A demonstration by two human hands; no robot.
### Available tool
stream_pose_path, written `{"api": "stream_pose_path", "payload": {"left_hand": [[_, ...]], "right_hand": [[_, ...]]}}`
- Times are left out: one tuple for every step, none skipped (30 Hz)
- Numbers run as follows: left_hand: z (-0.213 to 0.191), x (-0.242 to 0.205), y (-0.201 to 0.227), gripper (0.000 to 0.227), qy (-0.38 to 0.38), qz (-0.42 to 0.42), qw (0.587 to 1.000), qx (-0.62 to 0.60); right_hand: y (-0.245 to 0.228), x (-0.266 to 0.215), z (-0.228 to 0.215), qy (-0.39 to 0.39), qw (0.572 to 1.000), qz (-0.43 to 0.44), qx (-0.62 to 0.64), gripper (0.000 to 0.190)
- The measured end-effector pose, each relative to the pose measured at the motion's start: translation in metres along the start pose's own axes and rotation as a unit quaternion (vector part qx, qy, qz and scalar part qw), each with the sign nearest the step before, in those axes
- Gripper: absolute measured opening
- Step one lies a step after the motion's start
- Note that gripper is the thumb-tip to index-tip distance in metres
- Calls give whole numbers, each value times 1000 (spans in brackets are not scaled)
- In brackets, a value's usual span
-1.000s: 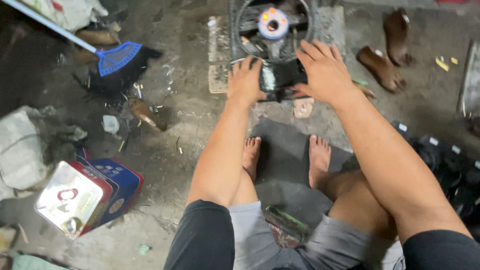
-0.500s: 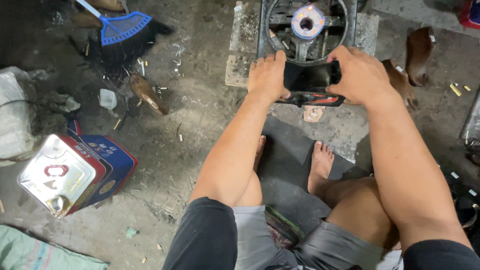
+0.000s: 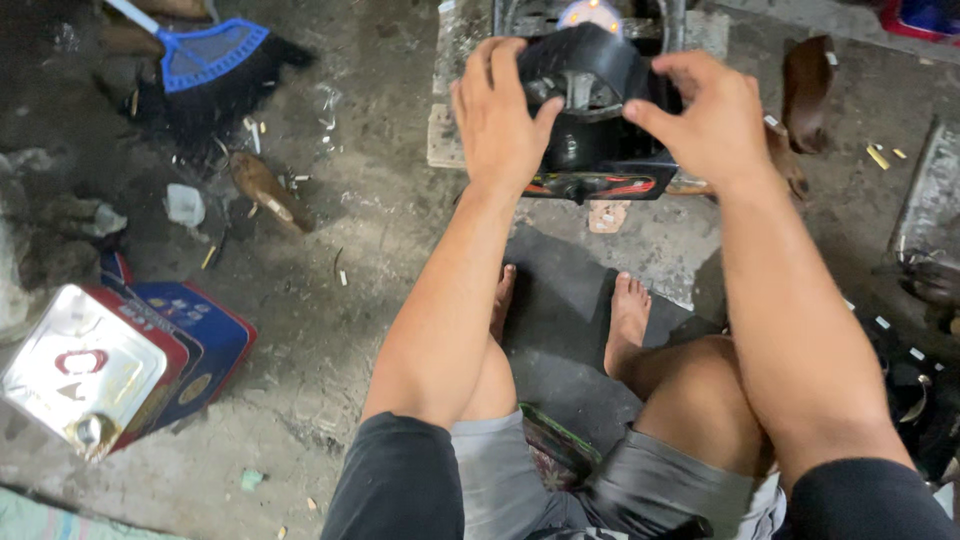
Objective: The person sits on the floor and repeatedly uses a grinding machine to smooth the edges of black sandals. They then use a knife to trim or shape the straps and edges of the sandals. The person handles multiple sandals one at a time, inspecting and working on them before moving to the next.
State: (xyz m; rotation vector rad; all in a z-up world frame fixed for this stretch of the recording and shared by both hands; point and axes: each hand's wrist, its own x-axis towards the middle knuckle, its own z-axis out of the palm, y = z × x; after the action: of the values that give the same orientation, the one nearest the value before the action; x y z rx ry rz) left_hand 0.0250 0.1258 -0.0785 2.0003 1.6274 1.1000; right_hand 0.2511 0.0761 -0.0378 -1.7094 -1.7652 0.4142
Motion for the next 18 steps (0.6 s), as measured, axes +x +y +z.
{"api": "stream_pose_path", "payload": {"left_hand": [[1,1,0,72,-12,-17,1000,14],[2,2,0,81,-24,-35,999,27],[2,1,-2,82,-41,-44,998,35],[3,1,-4,82,-59,-53,996,42],[3,0,-6,82,-76,-62,994,52],[5,1,-8,81,-80,-58,994,53],[6,-2,-11,79,-86,-57,993,55],[7,-3,-13,77,-91,-56,993,56],[9,-3,-15,77,-95,-54,992,55],[11,-3,-17,77,-99,-51,992,55],[13,-4,-18,78,-102,-50,992,54],[14,-5,-19,78,-105,-48,992,51],[15,-5,-20,78,-107,-46,992,48],[15,-6,-20,78,-109,-44,992,44],[15,-6,-19,79,-101,-33,994,23],[14,-6,-19,81,-93,-23,995,3],[12,-5,-18,82,-83,-12,996,-19],[10,-3,-16,80,-85,17,994,-64]], "right_hand": [[8,7,5,35,999,-19,-13,51],[16,13,8,64,997,-42,-29,50],[23,19,14,92,993,-64,-44,49],[30,25,18,120,987,-86,-59,49],[37,29,22,129,988,-71,-39,49],[43,33,26,137,989,-56,-19,49],[48,35,29,143,989,-40,0,49],[53,37,32,145,989,-41,-5,49],[57,39,34,147,988,-41,-10,49],[59,40,35,148,988,-42,-15,49],[61,40,35,151,987,-49,-20,49],[62,39,36,154,986,-57,-25,49],[63,39,36,158,985,-65,-31,50],[63,38,35,158,985,-67,-32,50],[63,37,32,159,984,-70,-34,50],[61,36,28,159,984,-74,-36,51],[59,35,23,147,987,-55,-23,50],[56,34,17,135,990,-37,-9,50]]}}
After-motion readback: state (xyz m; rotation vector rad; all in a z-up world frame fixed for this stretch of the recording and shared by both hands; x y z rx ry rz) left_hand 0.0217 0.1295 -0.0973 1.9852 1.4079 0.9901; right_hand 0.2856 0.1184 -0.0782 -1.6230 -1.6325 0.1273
